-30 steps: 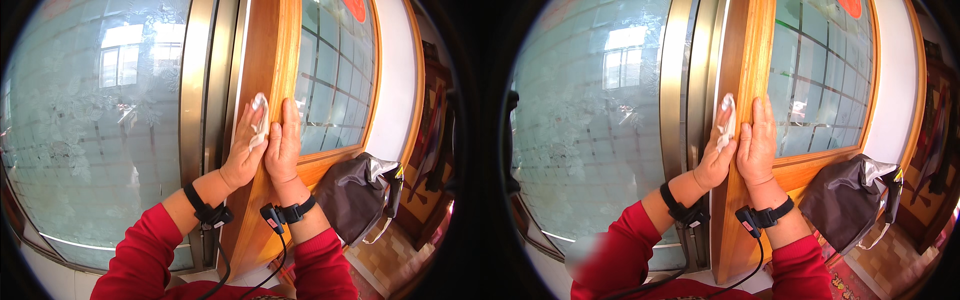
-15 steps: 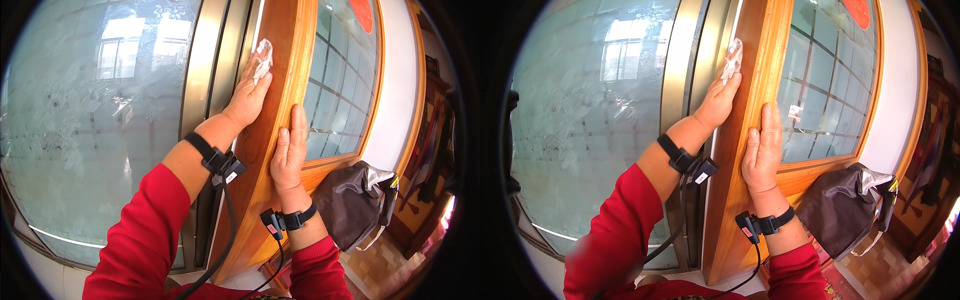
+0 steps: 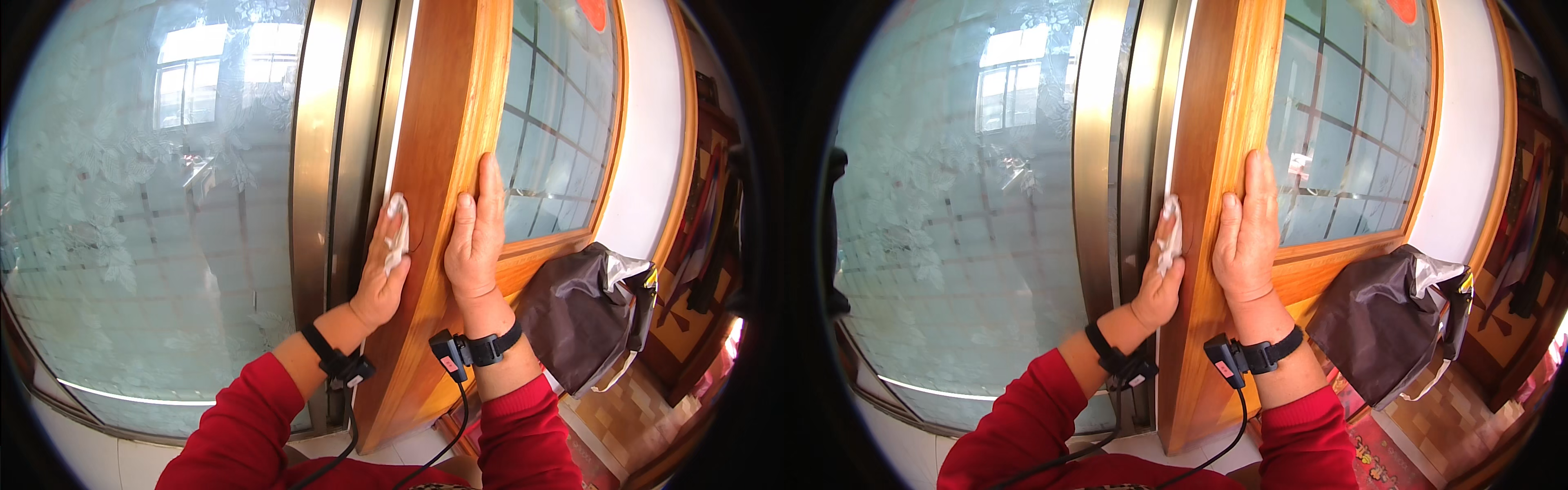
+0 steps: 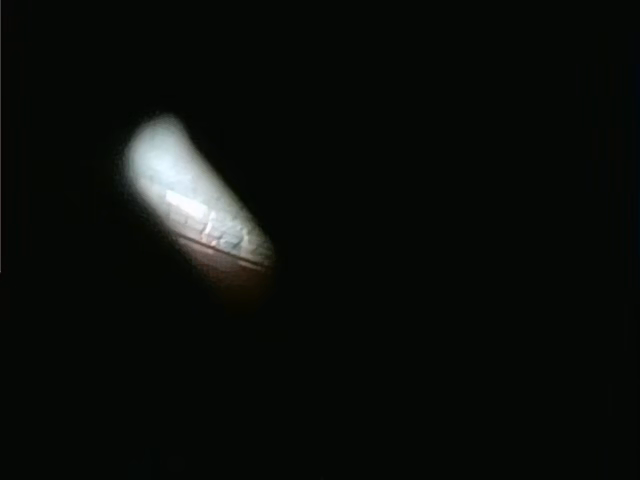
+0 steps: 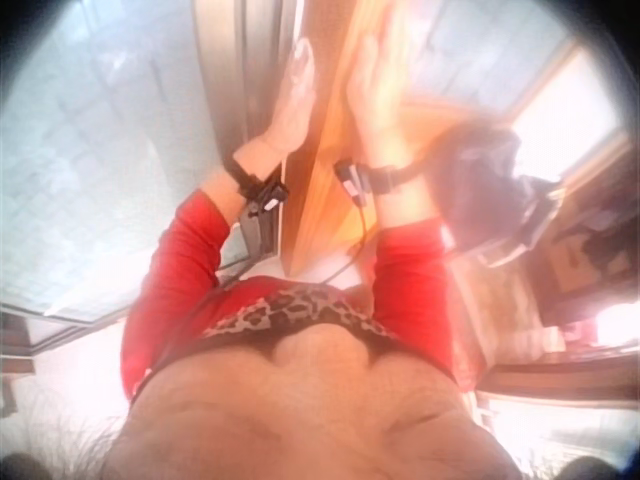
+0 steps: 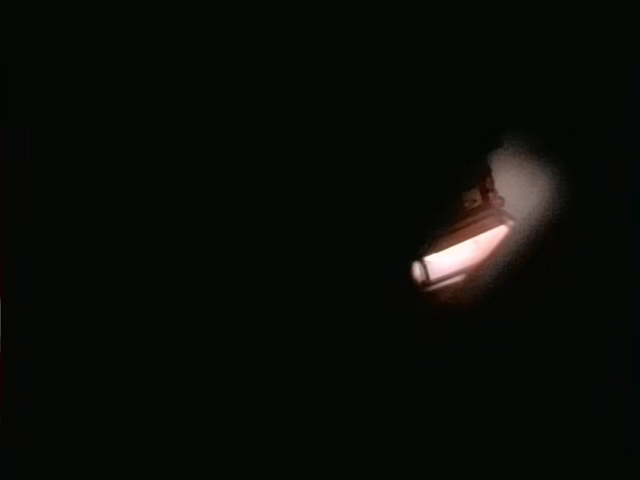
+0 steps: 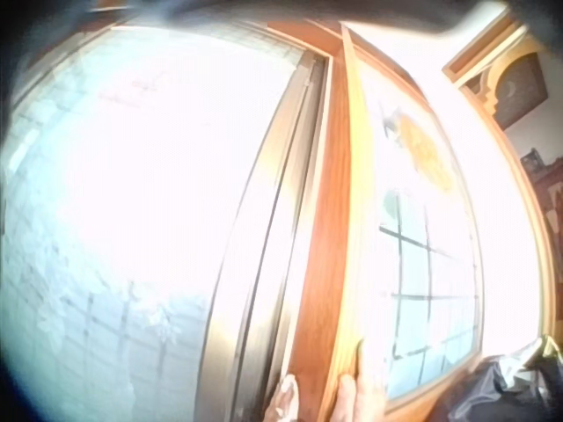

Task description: The person wipes a glass door and its wooden frame with a white cloth. They clean the glass surface, the metal trim, and the wooden frame, moving methodically from top to bottom and side to side.

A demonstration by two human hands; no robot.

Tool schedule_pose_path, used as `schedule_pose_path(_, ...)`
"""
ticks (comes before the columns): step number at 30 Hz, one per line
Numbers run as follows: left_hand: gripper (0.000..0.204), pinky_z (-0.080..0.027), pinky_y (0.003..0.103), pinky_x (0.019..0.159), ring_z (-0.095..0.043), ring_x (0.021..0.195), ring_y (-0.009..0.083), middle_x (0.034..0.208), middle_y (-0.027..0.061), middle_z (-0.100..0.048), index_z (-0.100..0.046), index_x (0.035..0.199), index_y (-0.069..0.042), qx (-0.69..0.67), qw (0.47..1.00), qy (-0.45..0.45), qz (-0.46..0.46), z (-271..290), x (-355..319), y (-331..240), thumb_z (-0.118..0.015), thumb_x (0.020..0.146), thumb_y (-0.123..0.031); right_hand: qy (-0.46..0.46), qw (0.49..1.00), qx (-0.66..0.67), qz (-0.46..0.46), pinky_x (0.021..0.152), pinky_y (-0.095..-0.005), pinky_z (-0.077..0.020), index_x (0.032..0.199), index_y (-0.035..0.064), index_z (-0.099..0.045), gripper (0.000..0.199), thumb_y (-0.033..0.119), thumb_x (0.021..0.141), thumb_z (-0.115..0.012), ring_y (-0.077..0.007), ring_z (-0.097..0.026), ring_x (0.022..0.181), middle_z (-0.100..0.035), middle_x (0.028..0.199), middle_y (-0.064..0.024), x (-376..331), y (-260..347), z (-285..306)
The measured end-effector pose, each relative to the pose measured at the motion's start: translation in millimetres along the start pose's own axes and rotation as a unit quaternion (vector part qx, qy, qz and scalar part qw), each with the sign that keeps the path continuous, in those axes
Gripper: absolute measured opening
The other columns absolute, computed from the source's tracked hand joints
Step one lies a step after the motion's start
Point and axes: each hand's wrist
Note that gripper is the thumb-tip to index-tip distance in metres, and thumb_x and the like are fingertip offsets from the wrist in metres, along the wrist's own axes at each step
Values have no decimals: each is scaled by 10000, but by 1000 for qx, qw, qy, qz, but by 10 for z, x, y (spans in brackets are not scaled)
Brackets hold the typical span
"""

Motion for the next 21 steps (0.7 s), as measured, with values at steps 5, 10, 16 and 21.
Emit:
schedule_pose_path(5, 569, -108, 421, 1235, -138, 1532, 357, 1647, 177, -199, -249, 1555, 13, -12, 1000, -5, -15, -7, 153, -46, -407, 1032, -147, -5, 1000, -4, 4, 1162, -426, -310, 1506, -23, -366, 514, 41, 1004, -457, -403, -395, 1410, -389, 1530, -256, 5, 17, 5)
schedule_pose_path(10, 512, -129, 408, 1232, -175, 1523, 351, 1620, 184, -270, -338, 1516, 32, -11, 995, -7, -98, 78, 1251, 55, -415, 1040, -143, -7, 1000, 17, 10, 1159, -431, -316, 1503, -14, -381, 517, 29, 995, -469, -403, -403, 1406, -397, 1527, -253, 17, 16, -10)
schedule_pose_path(16, 512, -157, 378, 1230, -201, 1516, 335, 1601, 195, -304, -382, 1514, -39, -59, 996, 21, -69, 124, 2453, -146, -430, 1060, -271, -14, 1000, 24, 10, 1148, -437, -330, 1496, -7, -391, 526, 37, 982, -494, -415, -429, 1380, -408, 1516, -263, 4, 3, -26)
schedule_pose_path(21, 496, -275, 341, 1168, -365, 1407, 257, 1517, 150, -427, -400, 1499, -13, -91, 987, 12, -134, 39, 2273, -200, -443, 1066, -251, -19, 999, 30, 2, 1140, -435, -337, 1485, -6, -403, 511, 41, 985, -501, -416, -435, 1372, -410, 1512, -265, -5, -8, -25)
Point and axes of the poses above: each hand's wrist, its own x-axis towards the middle knuckle, its own z-axis out of the back of the hand, y = z × x
